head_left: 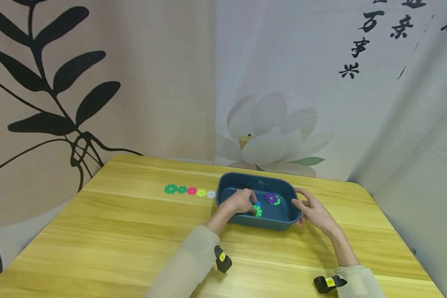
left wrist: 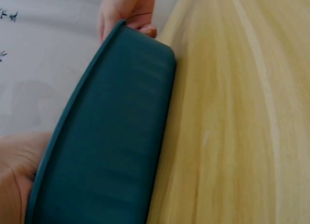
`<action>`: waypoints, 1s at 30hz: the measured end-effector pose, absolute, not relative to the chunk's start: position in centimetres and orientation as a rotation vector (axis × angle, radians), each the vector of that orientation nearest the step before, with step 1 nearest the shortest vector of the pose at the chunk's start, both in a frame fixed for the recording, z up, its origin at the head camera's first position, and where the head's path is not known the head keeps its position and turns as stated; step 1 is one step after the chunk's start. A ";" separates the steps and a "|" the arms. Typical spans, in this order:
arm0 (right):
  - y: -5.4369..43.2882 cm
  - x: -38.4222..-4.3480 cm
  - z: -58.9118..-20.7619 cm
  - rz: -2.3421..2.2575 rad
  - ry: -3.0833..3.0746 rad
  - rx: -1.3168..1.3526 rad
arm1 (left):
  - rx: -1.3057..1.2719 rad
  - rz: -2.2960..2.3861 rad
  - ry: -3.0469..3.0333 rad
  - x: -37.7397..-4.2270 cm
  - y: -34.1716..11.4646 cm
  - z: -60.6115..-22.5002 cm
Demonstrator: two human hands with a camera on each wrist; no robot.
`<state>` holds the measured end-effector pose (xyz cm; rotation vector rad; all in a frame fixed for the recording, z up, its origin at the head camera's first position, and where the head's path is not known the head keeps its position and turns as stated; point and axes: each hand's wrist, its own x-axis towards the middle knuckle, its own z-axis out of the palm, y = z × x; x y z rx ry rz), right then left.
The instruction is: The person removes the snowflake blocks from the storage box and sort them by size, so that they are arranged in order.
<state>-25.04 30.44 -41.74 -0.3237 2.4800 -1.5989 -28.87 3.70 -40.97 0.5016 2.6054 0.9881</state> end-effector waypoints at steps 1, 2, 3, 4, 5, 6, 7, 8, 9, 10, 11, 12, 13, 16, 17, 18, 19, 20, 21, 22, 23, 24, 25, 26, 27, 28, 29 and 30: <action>30.5 -25.0 -41.7 -1.599 2.481 -0.324 | 0.502 0.968 2.615 -28.8 3.8 -41.0; 30.5 -25.0 -41.6 -1.601 2.481 -0.325 | 0.504 0.946 2.625 -28.8 3.9 -41.0; 30.5 -24.9 -41.6 -1.604 2.482 -0.324 | 0.505 0.931 2.634 -28.8 4.0 -41.0; 30.5 -24.9 -41.5 -1.604 2.483 -0.326 | 0.508 0.920 2.642 -28.8 4.0 -41.0; 30.5 -24.8 -41.5 -1.602 2.485 -0.330 | 0.510 0.912 2.648 -28.7 4.0 -41.0; 30.5 -24.8 -41.5 -1.599 2.488 -0.335 | 0.512 0.908 2.654 -28.7 4.0 -41.0; 30.4 -24.8 -41.4 -1.599 2.490 -0.334 | 0.520 0.905 2.661 -28.7 4.0 -41.0; 30.4 -24.7 -41.4 -1.599 2.492 -0.326 | 0.529 0.906 2.665 -28.7 3.9 -41.0; 30.4 -24.7 -41.4 -1.596 2.495 -0.324 | 0.542 0.915 2.665 -28.7 3.9 -41.0; 30.4 -24.7 -41.4 -1.591 2.498 -0.323 | 0.562 0.937 2.661 -28.7 3.8 -41.1; 30.4 -24.7 -41.4 -1.588 2.500 -0.321 | 0.582 0.969 2.656 -28.7 3.7 -41.0; 30.3 -24.7 -41.4 -1.587 2.501 -0.317 | 0.604 1.008 2.645 -28.7 3.6 -41.1; 30.3 -24.7 -41.4 -1.587 2.502 -0.313 | 0.627 1.057 2.633 -28.7 3.5 -41.0; 30.3 -24.7 -41.4 -1.586 2.501 -0.313 | 0.688 1.208 2.605 -28.8 3.2 -40.9; 30.3 -24.7 -41.4 -1.586 2.500 -0.313 | 0.699 1.249 2.605 -28.7 3.1 -40.9; 30.3 -24.7 -41.4 -1.586 2.500 -0.315 | 0.703 1.286 2.601 -28.7 3.1 -40.8; 30.3 -24.7 -41.4 -1.586 2.500 -0.318 | 0.708 1.322 2.602 -28.7 3.0 -40.7; 30.3 -24.7 -41.4 -1.588 2.498 -0.320 | 0.709 1.356 2.602 -28.6 2.9 -40.6; 30.3 -24.7 -41.4 -1.589 2.496 -0.323 | 0.704 1.396 2.596 -28.5 2.8 -40.4; 30.3 -24.7 -41.4 -1.590 2.494 -0.326 | 0.701 1.427 2.596 -28.5 2.7 -40.3; 30.3 -24.7 -41.4 -1.591 2.493 -0.328 | 0.698 1.458 2.597 -28.4 2.6 -40.1; 30.3 -24.7 -41.4 -1.593 2.491 -0.330 | 0.696 1.491 2.595 -28.3 2.6 -39.9; 30.3 -24.7 -41.4 -1.595 2.489 -0.330 | 0.698 1.525 2.594 -28.2 2.5 -39.7; 30.3 -24.7 -41.4 -1.596 2.488 -0.329 | 0.701 1.557 2.591 -28.1 2.4 -39.5; 30.3 -24.7 -41.4 -1.595 2.488 -0.328 | 0.703 1.584 2.589 -28.1 2.3 -39.3; 30.4 -24.7 -41.5 -1.591 2.489 -0.329 | 0.708 1.610 2.586 -28.0 2.1 -39.1; 30.4 -24.8 -41.5 -1.592 2.490 -0.323 | 0.706 1.633 2.582 -27.9 1.9 -38.9; 30.4 -24.8 -41.5 -1.589 2.491 -0.325 | 0.704 1.656 2.575 -27.8 1.7 -38.8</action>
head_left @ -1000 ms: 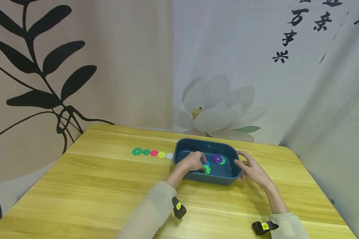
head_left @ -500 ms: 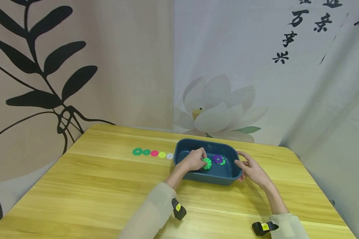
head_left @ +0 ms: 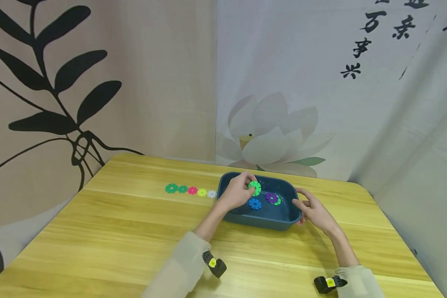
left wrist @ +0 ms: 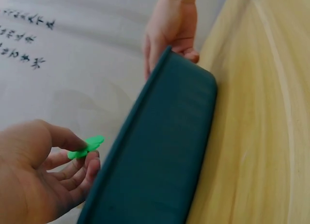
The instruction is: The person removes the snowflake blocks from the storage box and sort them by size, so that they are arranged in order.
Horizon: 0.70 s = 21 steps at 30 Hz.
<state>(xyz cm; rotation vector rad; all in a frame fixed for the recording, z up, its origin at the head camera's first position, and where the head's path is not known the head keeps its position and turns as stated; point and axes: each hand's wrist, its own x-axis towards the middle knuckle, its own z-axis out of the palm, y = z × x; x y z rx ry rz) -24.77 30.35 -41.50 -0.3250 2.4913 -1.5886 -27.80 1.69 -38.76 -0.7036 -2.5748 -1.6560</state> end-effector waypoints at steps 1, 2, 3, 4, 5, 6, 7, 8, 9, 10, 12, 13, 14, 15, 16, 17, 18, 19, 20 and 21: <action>30.4 -24.8 -41.5 -1.591 2.493 -0.319 | -0.698 -1.676 -2.557 -27.7 1.4 -38.6; 30.3 -24.8 -41.5 -1.592 2.492 -0.315 | -0.692 -1.689 -2.543 -27.6 1.1 -38.5; 30.3 -24.8 -41.5 -1.590 2.494 -0.318 | -0.684 -1.700 -2.529 -27.6 0.8 -38.4; 30.3 -24.8 -41.5 -1.589 2.493 -0.322 | -0.673 -1.713 -2.517 -27.6 0.4 -38.3; 30.3 -24.8 -41.5 -1.590 2.493 -0.322 | -0.662 -1.725 -2.503 -27.6 0.1 -38.4; 30.3 -24.9 -41.5 -1.588 2.493 -0.328 | -0.653 -1.743 -2.486 -27.6 -0.4 -38.3; 30.2 -24.8 -41.5 -1.592 2.491 -0.327 | -0.639 -1.756 -2.474 -27.6 -0.8 -38.3; 30.2 -24.8 -41.4 -1.591 2.489 -0.331 | -0.625 -1.766 -2.463 -27.6 -1.2 -38.3; 30.2 -24.8 -41.4 -1.588 2.491 -0.335 | -0.610 -1.771 -2.455 -27.6 -1.7 -38.3; 30.2 -24.8 -41.4 -1.590 2.488 -0.331 | -0.593 -1.775 -2.450 -27.7 -2.1 -38.3; 30.3 -24.8 -41.4 -1.592 2.488 -0.326 | -0.556 -1.771 -2.441 -27.6 -3.1 -38.1; 30.3 -24.8 -41.4 -1.595 2.487 -0.325 | -0.536 -1.762 -2.438 -27.7 -3.6 -38.1; 30.3 -24.8 -41.4 -1.595 2.488 -0.324 | -0.514 -1.756 -2.435 -27.7 -4.2 -38.0; 30.3 -24.8 -41.4 -1.594 2.489 -0.325 | -0.494 -1.747 -2.434 -27.7 -4.7 -38.0; 30.3 -24.8 -41.4 -1.594 2.488 -0.325 | -0.474 -1.744 -2.430 -27.7 -5.3 -37.9; 30.3 -24.8 -41.4 -1.595 2.489 -0.324 | -0.459 -1.743 -2.428 -27.7 -5.8 -37.9; 30.3 -24.8 -41.4 -1.594 2.491 -0.324 | -0.446 -1.737 -2.429 -27.8 -6.4 -37.9; 30.3 -24.8 -41.4 -1.593 2.492 -0.322 | -0.435 -1.733 -2.429 -27.9 -7.0 -38.0; 30.3 -24.8 -41.4 -1.590 2.495 -0.322 | -0.429 -1.726 -2.436 -27.9 -7.6 -38.1; 30.3 -24.8 -41.4 -1.589 2.498 -0.318 | -0.425 -1.718 -2.442 -28.0 -8.2 -38.2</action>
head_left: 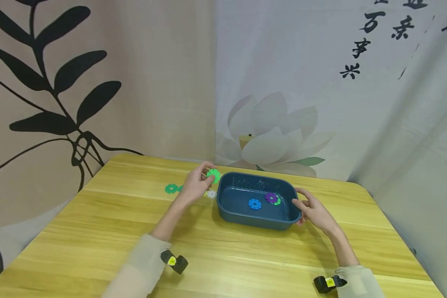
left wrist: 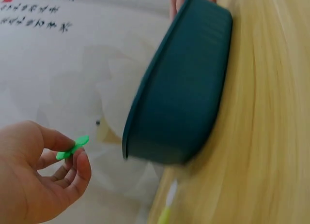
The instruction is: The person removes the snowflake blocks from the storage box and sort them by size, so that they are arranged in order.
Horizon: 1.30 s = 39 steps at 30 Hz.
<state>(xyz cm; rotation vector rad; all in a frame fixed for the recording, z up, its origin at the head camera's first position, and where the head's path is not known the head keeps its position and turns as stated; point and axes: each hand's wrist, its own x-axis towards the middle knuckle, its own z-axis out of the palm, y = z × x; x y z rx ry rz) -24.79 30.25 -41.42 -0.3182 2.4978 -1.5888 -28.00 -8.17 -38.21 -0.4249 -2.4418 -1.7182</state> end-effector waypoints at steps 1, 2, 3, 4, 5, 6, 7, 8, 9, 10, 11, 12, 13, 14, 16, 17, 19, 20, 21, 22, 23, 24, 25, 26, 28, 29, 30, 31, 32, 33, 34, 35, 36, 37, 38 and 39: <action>30.2 -24.8 -41.5 -1.587 2.501 -0.315 | -0.420 -1.712 -2.449 -28.1 -8.7 -38.4; 30.2 -24.8 -41.5 -1.584 2.504 -0.314 | -0.417 -1.705 -2.458 -28.2 -9.3 -38.6; 30.3 -24.8 -41.6 -1.581 2.508 -0.312 | -0.409 -1.697 -2.467 -28.2 -9.9 -38.8; 30.3 -24.8 -41.6 -1.579 2.509 -0.317 | -0.400 -1.694 -2.478 -28.2 -10.4 -38.9; 30.3 -24.8 -41.7 -1.581 2.509 -0.312 | -0.387 -1.692 -2.491 -28.2 -10.9 -39.1; 30.3 -24.8 -41.7 -1.585 2.509 -0.306 | -0.373 -1.685 -2.502 -28.2 -11.4 -39.3; 30.3 -24.7 -41.7 -1.590 2.507 -0.301 | -0.362 -1.677 -2.513 -28.2 -11.9 -39.5; 30.4 -24.7 -41.7 -1.589 2.507 -0.303 | -0.347 -1.672 -2.525 -28.2 -12.4 -39.7; 30.4 -24.6 -41.7 -1.590 2.506 -0.303 | -0.332 -1.664 -2.536 -28.2 -12.8 -39.8; 30.4 -24.6 -41.7 -1.591 2.504 -0.304 | -0.314 -1.659 -2.546 -28.2 -13.3 -40.0; 30.4 -24.5 -41.6 -1.595 2.502 -0.296 | -0.299 -1.652 -2.552 -28.2 -13.9 -40.2; 30.4 -24.5 -41.6 -1.593 2.502 -0.300 | -0.283 -1.639 -2.557 -28.3 -14.4 -40.3; 30.3 -24.5 -41.6 -1.593 2.500 -0.303 | -0.267 -1.632 -2.562 -28.3 -15.0 -40.5; 30.3 -24.5 -41.6 -1.590 2.500 -0.312 | -0.250 -1.626 -2.565 -28.4 -15.5 -40.6; 30.2 -24.5 -41.6 -1.596 2.495 -0.316 | -0.214 -1.603 -2.572 -28.5 -16.6 -40.8; 30.2 -24.5 -41.6 -1.596 2.497 -0.315 | -0.199 -1.590 -2.576 -28.5 -17.1 -40.9; 30.1 -24.5 -41.5 -1.591 2.501 -0.316 | -0.163 -1.563 -2.588 -28.7 -18.1 -41.0; 30.1 -24.5 -41.5 -1.587 2.505 -0.317 | -0.146 -1.547 -2.592 -28.7 -18.6 -41.1; 30.1 -24.5 -41.4 -1.584 2.508 -0.314 | -0.128 -1.533 -2.596 -28.8 -19.1 -41.2; 30.1 -24.5 -41.4 -1.581 2.512 -0.311 | -0.109 -1.518 -2.601 -28.9 -19.5 -41.3; 30.1 -24.5 -41.4 -1.577 2.516 -0.308 | -0.099 -1.505 -2.606 -28.9 -19.9 -41.4; 30.1 -24.5 -41.4 -1.575 2.518 -0.309 | -0.077 -1.493 -2.613 -28.9 -20.4 -41.5; 30.1 -24.6 -41.4 -1.573 2.520 -0.309 | -0.053 -1.475 -2.622 -29.0 -20.8 -41.6; 30.1 -24.6 -41.4 -1.571 2.521 -0.309 | -0.031 -1.467 -2.632 -29.0 -21.1 -41.7; 30.1 -24.6 -41.4 -1.568 2.521 -0.308 | 0.010 -1.471 -2.652 -29.0 -21.8 -41.9; 30.1 -24.6 -41.3 -1.567 2.522 -0.308 | 0.027 -1.473 -2.663 -29.0 -22.1 -42.0; 30.1 -24.7 -41.4 -1.565 2.524 -0.310 | 0.049 -1.485 -2.669 -29.1 -22.4 -42.2; 30.1 -24.7 -41.4 -1.564 2.524 -0.313 | 0.060 -1.492 -2.674 -29.1 -22.6 -42.3; 30.2 -24.7 -41.4 -1.566 2.524 -0.315 | 0.069 -1.503 -2.677 -29.2 -22.8 -42.4; 30.2 -24.7 -41.4 -1.568 2.522 -0.317 | 0.076 -1.511 -2.679 -29.3 -22.9 -42.5; 30.2 -24.7 -41.4 -1.568 2.522 -0.319 | 0.086 -1.514 -2.681 -29.4 -23.1 -42.7; 30.2 -24.7 -41.4 -1.569 2.521 -0.321 | 0.095 -1.516 -2.685 -29.4 -23.2 -42.8; 30.3 -24.8 -41.4 -1.571 2.520 -0.323 | 0.100 -1.517 -2.690 -29.5 -23.3 -42.9; 30.3 -24.8 -41.5 -1.571 2.520 -0.323 | 0.109 -1.519 -2.695 -29.6 -23.4 -43.0; 30.3 -24.8 -41.5 -1.572 2.519 -0.323 | 0.116 -1.519 -2.700 -29.7 -23.6 -43.1; 30.3 -24.8 -41.5 -1.570 2.520 -0.326 | 0.123 -1.524 -2.705 -29.8 -23.6 -43.2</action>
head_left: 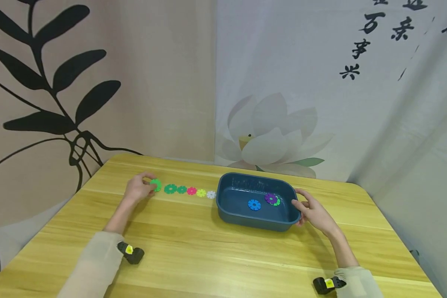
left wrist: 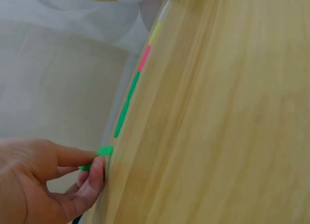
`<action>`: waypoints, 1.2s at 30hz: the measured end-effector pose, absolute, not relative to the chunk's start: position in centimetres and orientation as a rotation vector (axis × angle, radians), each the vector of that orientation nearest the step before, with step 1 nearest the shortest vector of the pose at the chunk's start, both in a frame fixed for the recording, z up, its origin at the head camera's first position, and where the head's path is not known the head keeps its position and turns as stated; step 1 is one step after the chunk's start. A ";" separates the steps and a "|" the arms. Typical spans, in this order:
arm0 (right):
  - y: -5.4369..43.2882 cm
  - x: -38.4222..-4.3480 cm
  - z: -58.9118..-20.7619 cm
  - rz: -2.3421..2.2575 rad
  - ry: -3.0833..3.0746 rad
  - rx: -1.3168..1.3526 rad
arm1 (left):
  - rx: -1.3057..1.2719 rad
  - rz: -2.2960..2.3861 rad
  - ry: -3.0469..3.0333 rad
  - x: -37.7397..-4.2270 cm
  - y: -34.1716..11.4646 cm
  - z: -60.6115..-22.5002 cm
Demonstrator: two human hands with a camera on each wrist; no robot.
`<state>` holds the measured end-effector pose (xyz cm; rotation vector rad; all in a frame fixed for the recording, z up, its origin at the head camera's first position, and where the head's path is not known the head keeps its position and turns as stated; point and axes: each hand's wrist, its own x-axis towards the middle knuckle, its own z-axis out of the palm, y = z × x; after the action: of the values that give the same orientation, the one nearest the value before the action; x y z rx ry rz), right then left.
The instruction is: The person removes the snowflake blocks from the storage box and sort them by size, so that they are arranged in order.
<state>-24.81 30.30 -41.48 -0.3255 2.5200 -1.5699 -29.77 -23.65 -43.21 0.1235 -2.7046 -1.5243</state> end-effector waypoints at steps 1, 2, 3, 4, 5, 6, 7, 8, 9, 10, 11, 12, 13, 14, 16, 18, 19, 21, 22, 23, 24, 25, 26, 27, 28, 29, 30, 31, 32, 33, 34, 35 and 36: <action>30.3 -24.8 -41.5 -1.567 2.521 -0.329 | 0.123 -1.528 -2.709 -29.8 -23.7 -43.3; 30.3 -24.8 -41.5 -1.569 2.521 -0.322 | 0.128 -1.533 -2.714 -29.9 -23.8 -43.3; 30.3 -24.8 -41.5 -1.569 2.522 -0.319 | 0.129 -1.536 -2.718 -30.0 -23.9 -43.3; 30.3 -24.9 -41.5 -1.570 2.523 -0.310 | 0.132 -1.535 -2.722 -30.0 -23.9 -43.4; 30.4 -24.9 -41.4 -1.568 2.524 -0.313 | 0.126 -1.535 -2.725 -30.1 -23.9 -43.3; 30.4 -24.9 -41.4 -1.571 2.525 -0.305 | 0.122 -1.537 -2.729 -30.1 -23.9 -43.3; 30.4 -24.9 -41.4 -1.569 2.527 -0.308 | 0.115 -1.534 -2.732 -30.2 -23.9 -43.3; 30.4 -24.8 -41.3 -1.571 2.530 -0.310 | 0.116 -1.530 -2.737 -30.2 -23.9 -43.3; 30.4 -24.8 -41.3 -1.565 2.533 -0.322 | 0.109 -1.521 -2.745 -30.3 -23.8 -43.3; 30.4 -24.8 -41.3 -1.565 2.535 -0.324 | 0.104 -1.513 -2.753 -30.3 -23.8 -43.3; 30.4 -24.8 -41.3 -1.562 2.536 -0.336 | 0.099 -1.507 -2.761 -30.3 -23.9 -43.3; 30.4 -24.8 -41.3 -1.566 2.536 -0.331 | 0.096 -1.498 -2.772 -30.4 -23.9 -43.3; 30.4 -24.8 -41.3 -1.561 2.538 -0.340 | 0.098 -1.491 -2.781 -30.4 -23.9 -43.3; 30.4 -24.8 -41.3 -1.559 2.539 -0.338 | 0.095 -1.483 -2.790 -30.5 -24.0 -43.3; 30.4 -24.9 -41.4 -1.557 2.540 -0.326 | 0.090 -1.478 -2.803 -30.5 -24.0 -43.3; 30.4 -25.0 -41.4 -1.557 2.540 -0.317 | 0.091 -1.474 -2.811 -30.6 -24.1 -43.4; 30.4 -25.0 -41.4 -1.555 2.538 -0.320 | 0.094 -1.476 -2.811 -30.6 -24.1 -43.4; 30.4 -25.0 -41.4 -1.557 2.535 -0.321 | 0.095 -1.470 -2.813 -30.5 -24.2 -43.4; 30.4 -25.0 -41.4 -1.561 2.532 -0.317 | 0.097 -1.464 -2.813 -30.5 -24.2 -43.4; 30.3 -25.0 -41.3 -1.564 2.528 -0.322 | 0.101 -1.457 -2.812 -30.4 -24.2 -43.4; 30.3 -25.0 -41.4 -1.564 2.527 -0.322 | 0.103 -1.452 -2.810 -30.4 -24.1 -43.4; 30.4 -25.0 -41.4 -1.561 2.526 -0.328 | 0.106 -1.456 -2.805 -30.3 -24.1 -43.3; 30.4 -25.0 -41.4 -1.559 2.529 -0.325 | 0.104 -1.450 -2.802 -30.2 -24.0 -43.1; 30.4 -25.1 -41.4 -1.559 2.529 -0.318 | 0.100 -1.432 -2.801 -30.1 -23.8 -43.0; 30.4 -25.1 -41.5 -1.558 2.530 -0.320 | 0.088 -1.416 -2.799 -30.0 -23.6 -42.8; 30.4 -25.1 -41.6 -1.555 2.532 -0.324 | 0.073 -1.401 -2.796 -29.9 -23.4 -42.5; 30.4 -25.1 -41.6 -1.552 2.534 -0.322 | 0.053 -1.388 -2.792 -29.8 -23.1 -42.3; 30.4 -25.1 -41.7 -1.551 2.535 -0.323 | 0.029 -1.379 -2.785 -29.8 -22.7 -42.0; 30.4 -25.1 -41.7 -1.552 2.536 -0.319 | -0.002 -1.367 -2.778 -29.7 -22.4 -41.7; 30.4 -25.1 -41.7 -1.553 2.534 -0.322 | -0.031 -1.367 -2.769 -29.6 -22.0 -41.5; 30.4 -25.1 -41.8 -1.555 2.531 -0.326 | -0.060 -1.376 -2.758 -29.6 -21.5 -41.2; 30.4 -25.1 -41.8 -1.557 2.528 -0.323 | -0.086 -1.382 -2.745 -29.5 -21.1 -41.0; 30.4 -25.1 -41.9 -1.561 2.525 -0.319 | -0.112 -1.392 -2.734 -29.5 -20.6 -40.8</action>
<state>-25.09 30.40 -41.87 -0.3191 2.5247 -1.5612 -29.48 -20.62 -40.77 -0.1123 -2.7339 -1.3921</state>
